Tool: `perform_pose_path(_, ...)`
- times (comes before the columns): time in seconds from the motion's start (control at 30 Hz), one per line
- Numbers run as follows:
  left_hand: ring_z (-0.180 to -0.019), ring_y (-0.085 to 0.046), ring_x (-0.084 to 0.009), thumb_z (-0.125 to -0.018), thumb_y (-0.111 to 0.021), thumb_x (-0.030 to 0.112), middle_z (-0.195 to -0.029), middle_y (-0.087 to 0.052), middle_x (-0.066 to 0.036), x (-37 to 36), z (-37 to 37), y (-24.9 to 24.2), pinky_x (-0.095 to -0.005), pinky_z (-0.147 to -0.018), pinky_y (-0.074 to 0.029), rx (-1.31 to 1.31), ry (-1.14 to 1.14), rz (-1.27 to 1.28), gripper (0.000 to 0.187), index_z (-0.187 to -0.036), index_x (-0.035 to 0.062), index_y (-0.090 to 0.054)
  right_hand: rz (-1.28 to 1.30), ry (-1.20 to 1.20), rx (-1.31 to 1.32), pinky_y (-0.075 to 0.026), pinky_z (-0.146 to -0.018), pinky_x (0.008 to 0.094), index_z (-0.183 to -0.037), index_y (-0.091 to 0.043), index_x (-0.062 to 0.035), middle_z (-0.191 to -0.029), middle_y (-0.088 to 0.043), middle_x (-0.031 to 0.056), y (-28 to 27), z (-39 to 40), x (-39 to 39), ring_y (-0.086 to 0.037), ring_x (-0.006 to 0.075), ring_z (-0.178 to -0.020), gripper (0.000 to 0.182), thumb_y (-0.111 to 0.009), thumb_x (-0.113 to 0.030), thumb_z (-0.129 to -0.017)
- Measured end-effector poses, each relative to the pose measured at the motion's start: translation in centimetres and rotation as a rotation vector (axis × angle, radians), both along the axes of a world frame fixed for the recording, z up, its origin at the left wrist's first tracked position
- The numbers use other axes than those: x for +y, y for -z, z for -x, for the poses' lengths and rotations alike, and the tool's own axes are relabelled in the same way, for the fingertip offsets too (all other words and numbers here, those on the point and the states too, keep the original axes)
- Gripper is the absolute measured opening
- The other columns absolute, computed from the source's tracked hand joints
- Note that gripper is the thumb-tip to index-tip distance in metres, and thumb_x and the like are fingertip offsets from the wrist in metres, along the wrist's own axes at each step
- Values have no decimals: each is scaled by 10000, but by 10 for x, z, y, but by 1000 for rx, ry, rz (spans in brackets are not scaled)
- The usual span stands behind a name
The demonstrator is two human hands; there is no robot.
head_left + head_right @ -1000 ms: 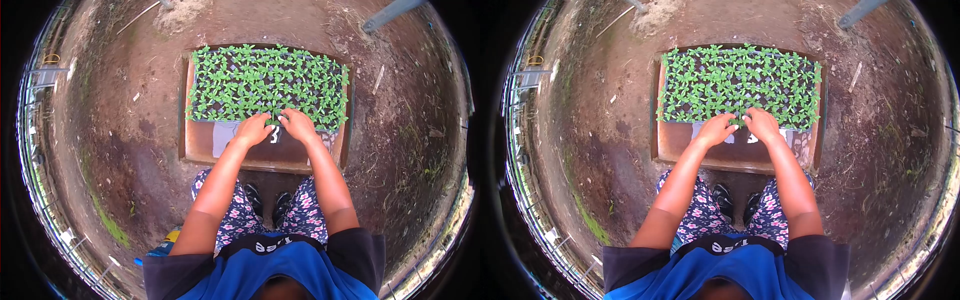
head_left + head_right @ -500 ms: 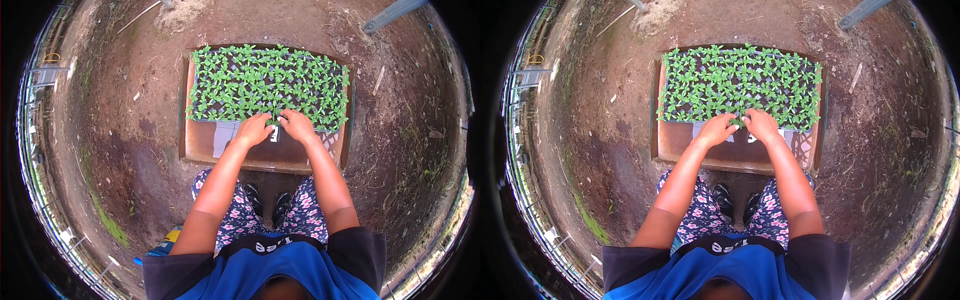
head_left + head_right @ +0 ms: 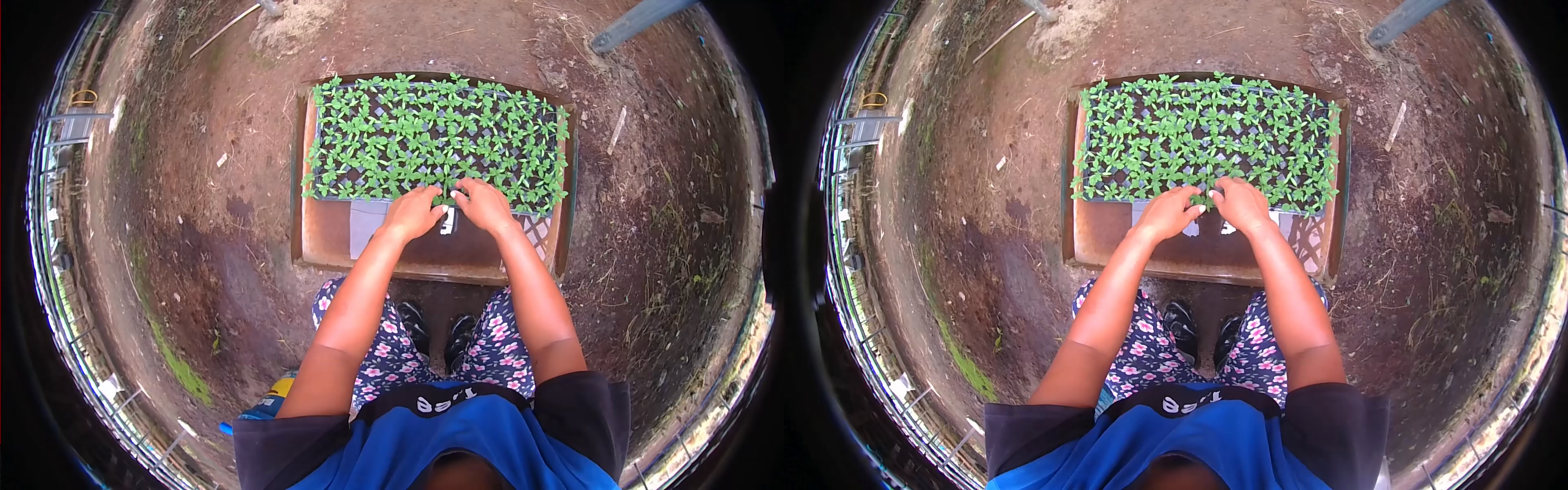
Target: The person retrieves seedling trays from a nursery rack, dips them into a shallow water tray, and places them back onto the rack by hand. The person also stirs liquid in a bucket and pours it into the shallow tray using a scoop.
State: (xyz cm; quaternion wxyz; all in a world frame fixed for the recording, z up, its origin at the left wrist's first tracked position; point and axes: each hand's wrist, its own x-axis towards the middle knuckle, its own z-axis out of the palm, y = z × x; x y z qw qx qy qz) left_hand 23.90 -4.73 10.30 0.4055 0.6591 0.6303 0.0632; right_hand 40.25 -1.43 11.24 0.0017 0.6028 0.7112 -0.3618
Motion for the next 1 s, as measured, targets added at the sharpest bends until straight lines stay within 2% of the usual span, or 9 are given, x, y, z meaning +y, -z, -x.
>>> perform_pose_path(0.37, -854, -551, -254, -753, -572, 284, -936, -571, -126, 0, -1, 3, -351, -736, -432, -8, 10, -52, 377, -1058, 69, -519, -19, -15, 21, -425, -737, 388, -974, -560, -100, -916, -567, 125, 1, 0, 2, -543, 301, -869, 265, -520, -273, -778)
perform_pose_path(0.47, -844, -559, -242, -747, -589, 253, -950, -567, -129, 11, 10, -5, -338, -727, -440, -104, -134, -231, 331, -1014, 61, -552, -52, 145, 144, -433, -732, 376, -968, -572, -95, -900, -579, 132, -10, -22, 17, -552, 307, -847, 275, -533, -282, -771)
perform_pose_path(0.5, -868, -554, -274, -750, -585, 245, -944, -577, -144, 21, 21, -14, -342, -763, -431, -132, -277, -297, 298, -977, 53, -572, -239, 338, 288, -436, -730, 339, -958, -580, -84, -891, -590, 132, -23, -37, 27, -573, 276, -822, 273, -541, -286, -779)
perform_pose_path(0.53, -842, -560, -229, -761, -577, 235, -901, -587, -133, 30, 36, -25, -317, -744, -429, -252, -492, -305, 299, -982, 34, -566, -252, 538, 317, -439, -707, 311, -956, -579, -67, -871, -601, 130, -38, -59, 39, -590, 231, -803, 270, -536, -278, -795)
perform_pose_path(0.6, -815, -543, -171, -792, -555, 286, -890, -586, -101, 47, 86, -17, -294, -743, -420, -320, -709, -446, 321, -979, 26, -569, -502, 651, 304, -445, -680, 304, -962, -572, -43, -864, -613, 138, -19, -123, 62, -596, 212, -809, 283, -524, -274, -806)
perform_pose_path(0.63, -816, -539, -172, -803, -540, 296, -894, -583, -99, 56, 116, -7, -292, -744, -418, -172, -752, -519, 332, -993, 25, -565, -510, 712, 195, -444, -679, 300, -964, -574, -47, -859, -615, 134, -10, -153, 71, -596, 203, -795, 278, -518, -267, -804)
perform_pose_path(0.73, -1021, -465, -200, -808, -493, 409, -1097, -519, -101, 70, 215, 72, -320, -872, -346, -276, -890, -269, 474, -1128, 59, -488, -215, 779, 34, -447, -597, 293, -948, -578, -60, -803, -620, 76, 66, -235, 87, -582, 164, -689, 243, -501, -232, -795)
perform_pose_path(0.8, -1129, -371, -258, -795, -418, 530, -1223, -420, -123, 71, 228, 70, -398, -931, -267, -320, -1047, 62, 639, -1223, 57, -381, 148, 997, 271, -414, -546, 254, -978, -565, -126, -842, -578, -8, 76, -241, 85, -506, 97, -634, 214, -487, -245, -817)
perform_pose_path(1.0, -1209, -259, -316, -776, -286, 635, -1313, -309, -138, 65, 234, 89, -468, -971, -167, -445, -1027, 416, 773, -1279, 48, -288, 313, 1043, 370, -394, -654, 305, -998, -546, -149, -829, -532, -26, 121, -227, 86, -473, 111, -744, 224, -434, -191, -809)
